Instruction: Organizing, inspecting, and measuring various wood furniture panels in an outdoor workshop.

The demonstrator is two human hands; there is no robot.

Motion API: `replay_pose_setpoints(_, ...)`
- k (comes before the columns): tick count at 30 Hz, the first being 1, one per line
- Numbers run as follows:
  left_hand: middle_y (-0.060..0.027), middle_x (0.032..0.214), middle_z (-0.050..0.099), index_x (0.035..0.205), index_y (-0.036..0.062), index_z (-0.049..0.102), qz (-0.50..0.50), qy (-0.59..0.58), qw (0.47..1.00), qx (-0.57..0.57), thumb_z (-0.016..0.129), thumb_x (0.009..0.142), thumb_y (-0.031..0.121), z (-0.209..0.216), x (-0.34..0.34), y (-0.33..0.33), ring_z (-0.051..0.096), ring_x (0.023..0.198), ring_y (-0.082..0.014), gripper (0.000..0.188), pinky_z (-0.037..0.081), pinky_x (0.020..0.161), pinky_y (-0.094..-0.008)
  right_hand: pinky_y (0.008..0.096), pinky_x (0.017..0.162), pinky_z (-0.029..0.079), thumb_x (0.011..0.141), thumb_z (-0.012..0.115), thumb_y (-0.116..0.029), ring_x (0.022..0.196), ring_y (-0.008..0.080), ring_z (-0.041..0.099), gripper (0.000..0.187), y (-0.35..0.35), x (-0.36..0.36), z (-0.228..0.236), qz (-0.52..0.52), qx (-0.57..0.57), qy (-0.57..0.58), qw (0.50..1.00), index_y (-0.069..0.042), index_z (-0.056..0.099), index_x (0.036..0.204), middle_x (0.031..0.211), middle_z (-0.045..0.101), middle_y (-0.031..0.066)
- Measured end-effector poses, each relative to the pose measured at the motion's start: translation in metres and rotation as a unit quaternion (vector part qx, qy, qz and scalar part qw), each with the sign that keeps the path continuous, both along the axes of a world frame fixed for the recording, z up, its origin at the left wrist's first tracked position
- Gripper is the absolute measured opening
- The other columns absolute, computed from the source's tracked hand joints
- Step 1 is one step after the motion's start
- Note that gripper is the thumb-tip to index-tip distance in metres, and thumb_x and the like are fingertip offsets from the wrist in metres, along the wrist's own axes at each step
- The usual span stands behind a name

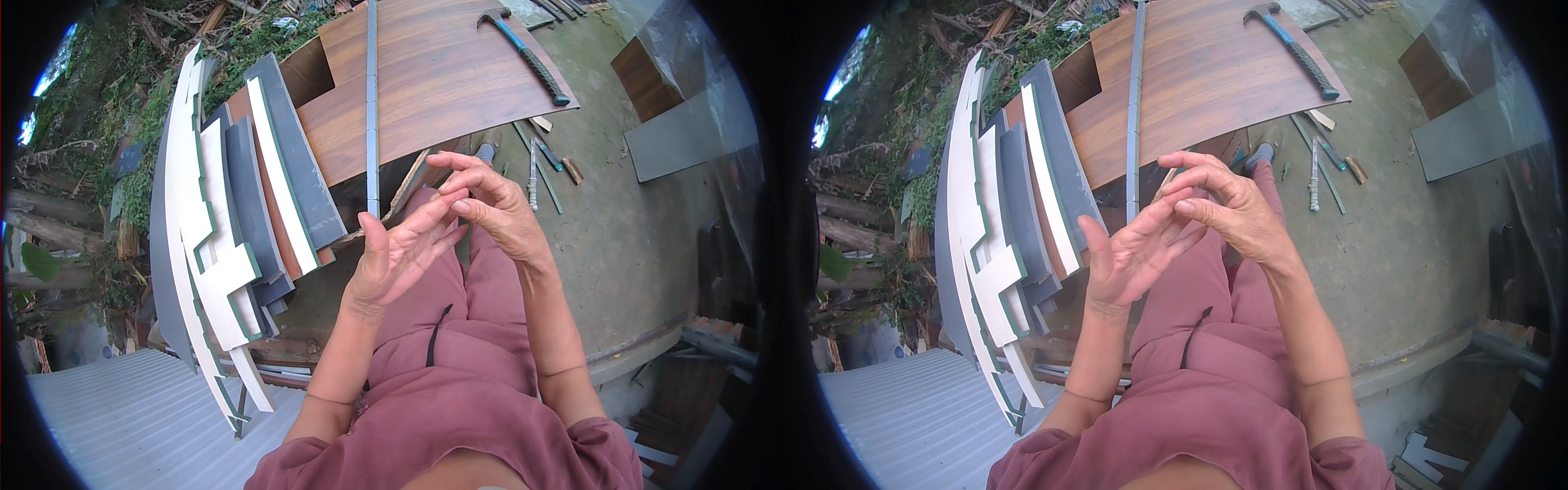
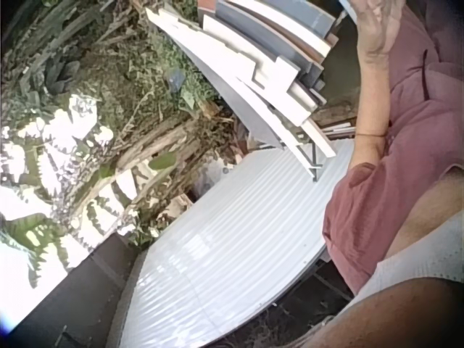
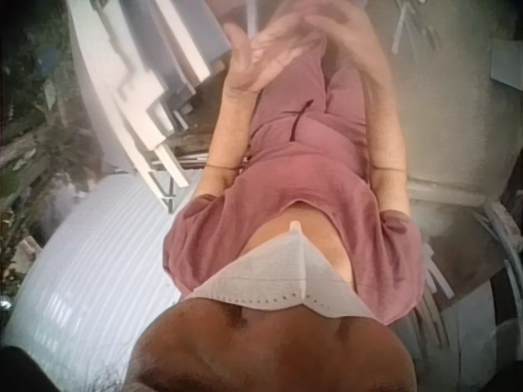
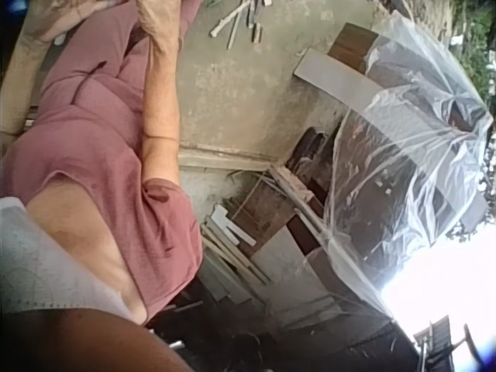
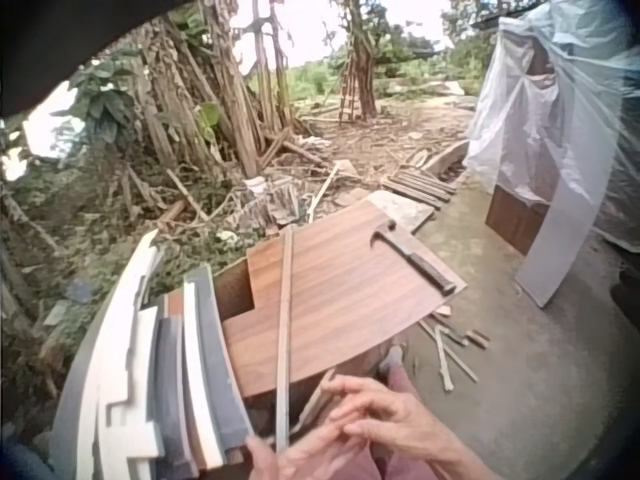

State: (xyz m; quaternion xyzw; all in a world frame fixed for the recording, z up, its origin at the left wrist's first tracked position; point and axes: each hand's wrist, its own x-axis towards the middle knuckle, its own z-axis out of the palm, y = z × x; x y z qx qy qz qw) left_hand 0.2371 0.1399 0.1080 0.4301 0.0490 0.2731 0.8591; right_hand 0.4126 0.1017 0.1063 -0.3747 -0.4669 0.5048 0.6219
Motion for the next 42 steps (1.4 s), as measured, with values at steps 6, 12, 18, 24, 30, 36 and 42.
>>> replay_pose_setpoints(6, -0.0168, 0.152, 0.016, 0.144, -0.0003, 0.026, -0.008, 0.002, 1.000, 0.009, 0.004, 0.081, 0.078, 0.004, 0.001, -0.002, 0.015, 0.141, -0.0335, 0.103, 0.012, 0.114, -0.0522, 0.0374, 0.102, 0.035, 0.086, 0.065, -0.024, 0.121, 0.0204, 0.045, 0.024, -0.003, -0.001, -0.001, 0.018, -0.027, 0.015, 0.999, -0.008, 0.066, 0.104, 0.130, 0.050, 0.0079)
replay_pose_setpoints(12, -0.0159, 0.153, 0.015, 0.146, 0.0002, 0.018, 0.037, 0.061, 0.996, 0.052, 0.004, 0.080, 0.078, 0.005, 0.007, -0.009, 0.012, 0.142, -0.0312, 0.103, 0.012, 0.114, -0.0513, 0.0358, 0.102, 0.033, 0.093, 0.056, -0.036, 0.120, 0.0184, 0.045, 0.034, -0.006, -0.010, 0.006, -0.022, -0.059, 0.014, 0.998, -0.007, 0.065, 0.107, 0.132, 0.049, 0.0069)
replay_pose_setpoints(18, -0.0166, 0.153, 0.012, 0.146, -0.0006, 0.017, 0.046, 0.078, 0.992, 0.084, 0.005, 0.081, 0.077, -0.003, 0.009, -0.014, 0.010, 0.142, -0.0309, 0.102, 0.011, 0.114, -0.0496, 0.0338, 0.101, 0.032, 0.094, 0.055, -0.035, 0.117, 0.0167, 0.046, 0.033, -0.007, -0.017, 0.003, -0.036, -0.079, 0.056, 0.995, -0.006, 0.066, 0.103, 0.130, 0.048, 0.0059)
replay_pose_setpoints(24, -0.0168, 0.153, 0.010, 0.146, -0.0019, 0.012, 0.035, 0.064, 0.994, 0.077, 0.008, 0.081, 0.078, -0.002, 0.007, -0.012, 0.008, 0.142, -0.0314, 0.104, 0.011, 0.114, -0.0494, 0.0338, 0.099, 0.034, 0.094, 0.055, -0.034, 0.113, 0.0159, 0.046, 0.030, -0.007, -0.019, 0.004, -0.036, -0.090, 0.048, 0.994, -0.007, 0.066, 0.097, 0.127, 0.049, 0.0060)
replay_pose_setpoints(30, -0.0165, 0.154, 0.007, 0.146, -0.0032, 0.008, 0.049, 0.094, 0.990, 0.093, 0.009, 0.079, 0.080, -0.002, 0.009, -0.014, 0.007, 0.142, -0.0313, 0.106, 0.011, 0.114, -0.0493, 0.0330, 0.097, 0.035, 0.094, 0.056, -0.035, 0.112, 0.0152, 0.047, 0.031, -0.006, -0.019, 0.005, -0.042, -0.098, 0.040, 0.993, -0.006, 0.066, 0.095, 0.124, 0.050, 0.0057)
replay_pose_setpoints(36, -0.0168, 0.154, 0.006, 0.146, -0.0034, 0.008, 0.045, 0.094, 0.990, 0.094, 0.010, 0.079, 0.080, 0.004, 0.009, -0.015, 0.007, 0.142, -0.0315, 0.107, 0.011, 0.115, -0.0483, 0.0326, 0.096, 0.037, 0.094, 0.055, -0.036, 0.110, 0.0150, 0.047, 0.033, -0.006, -0.017, 0.003, -0.027, -0.096, 0.051, 0.994, -0.005, 0.065, 0.094, 0.123, 0.051, 0.0061)
replay_pose_setpoints(42, -0.0200, 0.153, 0.003, 0.146, -0.0034, 0.005, 0.039, 0.061, 0.996, 0.050, 0.014, 0.077, 0.081, 0.003, 0.011, -0.016, 0.003, 0.143, -0.0306, 0.109, 0.007, 0.115, -0.0452, 0.0305, 0.093, 0.038, 0.093, 0.057, -0.034, 0.105, 0.0135, 0.049, 0.032, -0.006, -0.018, 0.003, -0.033, -0.091, 0.047, 0.994, -0.003, 0.065, 0.095, 0.119, 0.052, 0.0051)
